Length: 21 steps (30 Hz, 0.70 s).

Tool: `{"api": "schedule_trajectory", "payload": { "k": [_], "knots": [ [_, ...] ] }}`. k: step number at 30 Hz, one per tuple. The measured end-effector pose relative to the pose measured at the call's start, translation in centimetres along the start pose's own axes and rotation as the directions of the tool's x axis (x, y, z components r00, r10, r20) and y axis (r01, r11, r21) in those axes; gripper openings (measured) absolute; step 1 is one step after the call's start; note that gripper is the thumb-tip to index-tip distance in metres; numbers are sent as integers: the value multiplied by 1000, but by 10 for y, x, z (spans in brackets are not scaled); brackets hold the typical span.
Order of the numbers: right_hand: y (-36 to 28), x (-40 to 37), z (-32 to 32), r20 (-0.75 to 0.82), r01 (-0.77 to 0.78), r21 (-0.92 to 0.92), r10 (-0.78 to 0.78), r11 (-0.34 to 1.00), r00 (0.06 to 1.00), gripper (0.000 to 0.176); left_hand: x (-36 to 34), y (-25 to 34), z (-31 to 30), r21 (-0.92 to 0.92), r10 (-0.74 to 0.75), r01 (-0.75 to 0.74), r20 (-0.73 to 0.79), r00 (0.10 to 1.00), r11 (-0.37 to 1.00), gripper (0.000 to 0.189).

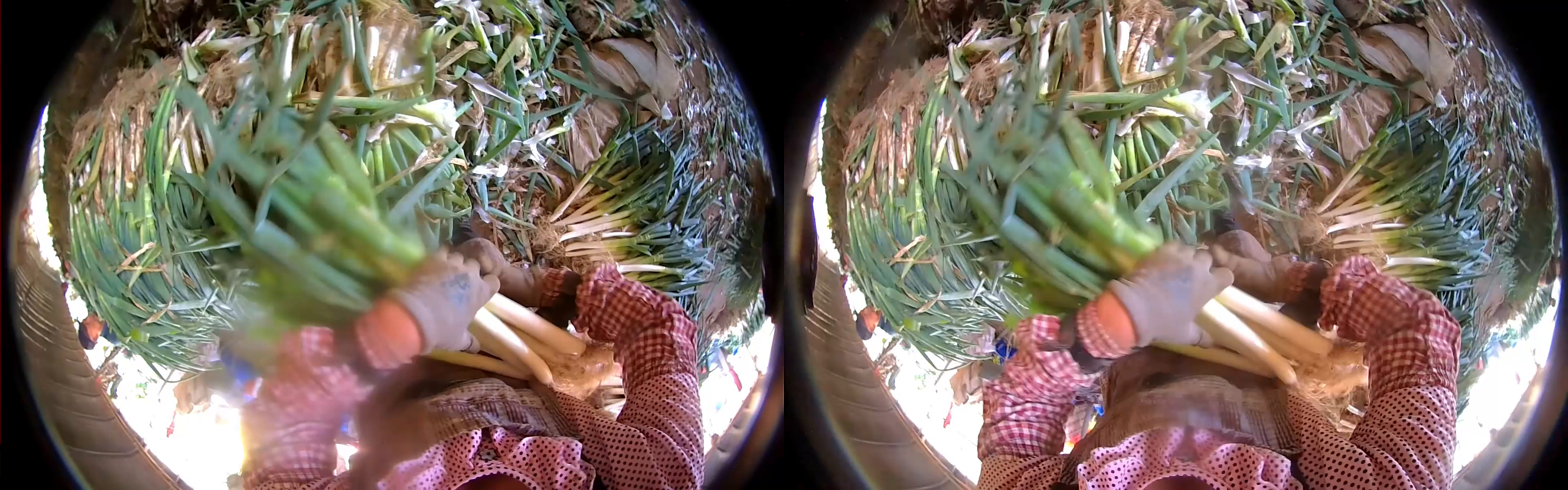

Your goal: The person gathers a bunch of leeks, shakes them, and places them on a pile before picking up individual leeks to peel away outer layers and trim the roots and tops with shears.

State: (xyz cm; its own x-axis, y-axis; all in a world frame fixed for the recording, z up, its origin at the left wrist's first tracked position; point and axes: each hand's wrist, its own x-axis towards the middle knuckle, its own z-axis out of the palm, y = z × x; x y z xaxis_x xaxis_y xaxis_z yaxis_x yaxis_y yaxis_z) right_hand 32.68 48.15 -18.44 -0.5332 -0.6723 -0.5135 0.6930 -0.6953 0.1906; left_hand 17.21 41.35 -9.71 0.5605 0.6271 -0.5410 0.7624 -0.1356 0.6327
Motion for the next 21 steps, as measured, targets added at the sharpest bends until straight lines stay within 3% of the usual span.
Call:
{"api": "schedule_trajectory", "payload": {
  "k": [1, 3, 5, 6, 7, 8, 10, 12, 13, 14, 16, 18, 20, 21],
  "knots": [
    [0, -1, 0, -5, -15, 31, 15, 999, 1000, 64, -6, -11, 0, 44, 34, -28, -149, 988, 999, 54],
    [4, -1, -3, -20, -36, 74, 37, 997, 999, 63, -28, -25, -1, -29, -49, 40, -431, 901, 999, 47],
    [5, -2, -7, -34, -60, 105, 64, 993, 997, 63, -64, -38, 12, -287, -324, 175, -636, 700, 942, 38],
    [4, -6, -7, -44, -81, 121, 87, 989, 995, 64, -81, -51, 34, -410, -420, 148, -726, 545, 900, 26],
    [3, -5, -8, -52, -99, 135, 107, 986, 993, 64, -104, -58, 49, -575, -624, 264, -629, 464, 775, 17],
    [3, -5, -9, -68, -118, 140, 128, 983, 989, 64, -117, -64, 61, -684, -724, 245, -615, 314, 687, 15],
    [4, -3, -14, -82, -149, 137, 161, 979, 984, 66, -125, -76, 85, -786, -816, 228, -573, 82, 575, 16],
    [6, 0, -27, -102, -164, 103, 175, 981, 979, 68, -113, -83, 68, -715, -804, 453, -594, 7, 532, 27],
    [9, 1, -32, -115, -154, 70, 161, 986, 980, 69, -105, -90, 54, -675, -861, 581, -500, 92, 454, 38],
    [9, 1, -34, -130, -144, 39, 147, 989, 980, 70, -93, -109, 57, -585, -817, 615, -547, 182, 528, 36],
    [-3, -4, 0, -156, 16, -73, -28, 997, 987, 76, -75, -150, 73, -394, -726, 658, -591, 353, 641, 34],
    [9, -3, -28, -214, -93, 5, 92, 996, 973, 78, -97, -175, 62, -656, -783, 442, -580, 224, 612, 26],
    [9, -5, -30, -221, -138, 13, 138, 990, 965, 78, -158, -194, 8, -878, -917, 304, -397, -33, 369, 21],
    [7, -6, -31, -223, -154, 12, 153, 988, 963, 78, -187, -203, -13, -870, -887, -173, -455, -76, 461, 26]
  ]
}}
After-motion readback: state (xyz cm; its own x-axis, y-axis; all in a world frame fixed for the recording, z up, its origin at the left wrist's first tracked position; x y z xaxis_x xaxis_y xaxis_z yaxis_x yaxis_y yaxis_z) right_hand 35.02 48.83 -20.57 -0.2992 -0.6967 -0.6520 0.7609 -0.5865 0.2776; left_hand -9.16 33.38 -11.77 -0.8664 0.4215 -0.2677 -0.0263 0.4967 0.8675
